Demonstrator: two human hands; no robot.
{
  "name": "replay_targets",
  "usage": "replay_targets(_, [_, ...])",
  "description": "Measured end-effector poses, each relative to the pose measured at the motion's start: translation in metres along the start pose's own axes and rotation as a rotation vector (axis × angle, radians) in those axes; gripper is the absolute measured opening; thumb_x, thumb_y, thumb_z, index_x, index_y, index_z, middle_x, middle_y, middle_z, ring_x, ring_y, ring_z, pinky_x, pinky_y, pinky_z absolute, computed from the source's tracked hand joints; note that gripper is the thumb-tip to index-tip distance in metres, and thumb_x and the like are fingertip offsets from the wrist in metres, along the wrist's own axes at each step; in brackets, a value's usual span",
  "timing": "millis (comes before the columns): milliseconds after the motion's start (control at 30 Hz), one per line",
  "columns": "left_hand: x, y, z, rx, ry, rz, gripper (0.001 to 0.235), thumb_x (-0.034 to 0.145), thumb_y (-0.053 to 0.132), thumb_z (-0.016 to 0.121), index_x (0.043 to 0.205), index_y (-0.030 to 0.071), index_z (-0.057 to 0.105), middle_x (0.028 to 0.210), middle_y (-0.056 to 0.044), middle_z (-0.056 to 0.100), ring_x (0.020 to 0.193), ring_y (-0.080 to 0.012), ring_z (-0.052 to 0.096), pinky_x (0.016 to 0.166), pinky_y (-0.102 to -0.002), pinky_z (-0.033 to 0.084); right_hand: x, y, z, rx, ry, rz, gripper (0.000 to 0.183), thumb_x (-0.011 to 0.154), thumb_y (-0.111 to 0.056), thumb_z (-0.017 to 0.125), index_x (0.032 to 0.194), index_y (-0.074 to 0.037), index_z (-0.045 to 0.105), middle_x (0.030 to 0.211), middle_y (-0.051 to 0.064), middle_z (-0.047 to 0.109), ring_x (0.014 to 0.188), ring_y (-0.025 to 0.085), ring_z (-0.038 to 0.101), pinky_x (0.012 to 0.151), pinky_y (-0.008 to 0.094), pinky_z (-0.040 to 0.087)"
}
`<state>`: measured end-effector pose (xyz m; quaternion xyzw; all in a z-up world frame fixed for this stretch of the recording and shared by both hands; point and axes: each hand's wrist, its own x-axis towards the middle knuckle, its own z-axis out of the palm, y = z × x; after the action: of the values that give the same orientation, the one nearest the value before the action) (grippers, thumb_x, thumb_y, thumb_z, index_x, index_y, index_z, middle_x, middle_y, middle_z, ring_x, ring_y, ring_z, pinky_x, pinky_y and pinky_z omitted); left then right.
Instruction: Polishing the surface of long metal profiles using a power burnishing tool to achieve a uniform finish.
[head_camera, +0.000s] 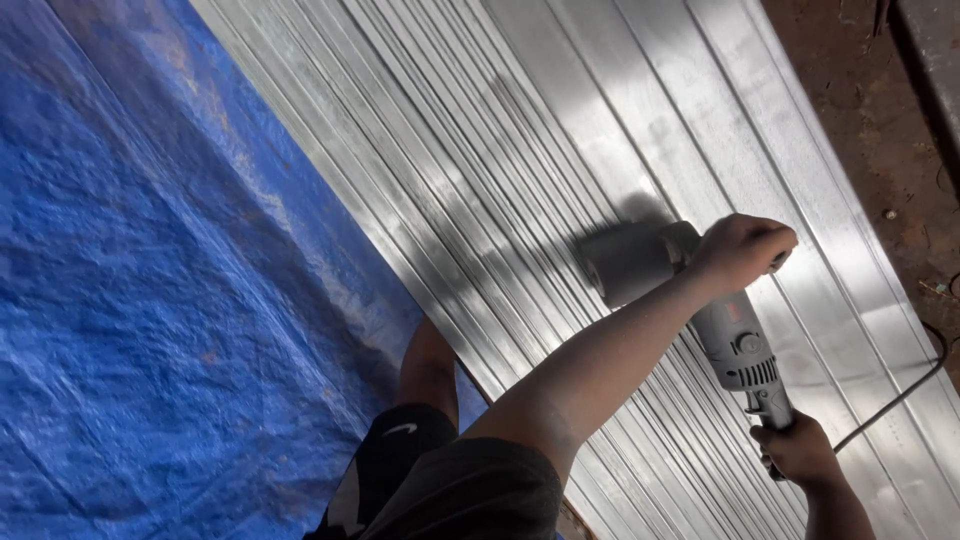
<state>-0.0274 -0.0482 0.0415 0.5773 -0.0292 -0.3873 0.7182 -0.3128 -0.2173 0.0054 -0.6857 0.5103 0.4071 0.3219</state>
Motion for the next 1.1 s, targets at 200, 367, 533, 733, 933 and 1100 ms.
replay_targets(200, [0.032,0.034,-0.072,0.04,0.06,0.091,0.041,0.085,0.037,0.049,0.048,0.019,0.042,0.047,0.001,0.04,0.047,-0.0128,0.037,0.065,-0.042,0.041,-0.009,-0.109,0.022,0.058,-0.032,-0.083,0.023,0.085,0.002,0.063,0.105,0.013,0.069,0.067,0.027,0.063,0.054,0.035,0.058,0.043,0.045,0.048])
replay_targets(367, [0.051,0.088,-0.148,-0.003,0.099,0.09,0.038,0.083,0.029,0.049,0.048,0.014,0.041,0.048,-0.001,0.039,0.05,-0.0144,0.037,0.065,-0.04,0.039,-0.011,-0.198,0.032,-0.014,-0.028,-0.139,0.016,0.084,-0.001,0.063,0.092,0.012,0.064,0.068,0.025,0.062,0.055,0.035,0.057,0.045,0.044,0.048])
replay_targets(533, [0.081,0.114,-0.21,-0.01,0.085,0.105,0.037,0.086,0.029,0.049,0.052,0.016,0.04,0.053,-0.002,0.035,0.052,-0.0167,0.035,0.07,-0.045,0.042,-0.017,-0.273,0.048,-0.092,-0.003,-0.193,0.018,0.085,-0.005,0.067,0.086,0.012,0.065,0.066,0.025,0.065,0.053,0.034,0.061,0.046,0.043,0.05])
replay_targets(733, [0.099,0.154,-0.264,0.009,0.085,0.196,0.035,0.08,0.032,0.05,0.052,0.013,0.04,0.051,-0.001,0.038,0.053,-0.0137,0.036,0.068,-0.036,0.04,-0.028,-0.344,0.058,-0.027,-0.017,-0.235,0.013,0.084,-0.003,0.063,0.091,0.008,0.06,0.066,0.023,0.06,0.052,0.032,0.055,0.049,0.043,0.047])
replay_targets(933, [0.106,0.141,-0.278,-0.02,0.106,0.284,0.035,0.085,0.03,0.048,0.056,0.015,0.034,0.054,-0.001,0.035,0.054,-0.0138,0.03,0.061,-0.038,0.035,-0.022,-0.354,0.06,-0.076,-0.034,-0.239,0.017,0.086,-0.006,0.066,0.097,0.006,0.062,0.074,0.023,0.063,0.059,0.032,0.059,0.052,0.043,0.052])
replay_targets(1100, [0.09,0.125,-0.252,0.084,0.138,0.229,0.036,0.084,0.034,0.046,0.054,0.017,0.04,0.051,0.002,0.037,0.05,-0.0117,0.031,0.057,-0.036,0.035,-0.015,-0.321,0.06,-0.087,-0.07,-0.237,0.017,0.088,-0.005,0.067,0.098,0.008,0.063,0.073,0.023,0.063,0.059,0.034,0.06,0.051,0.044,0.053])
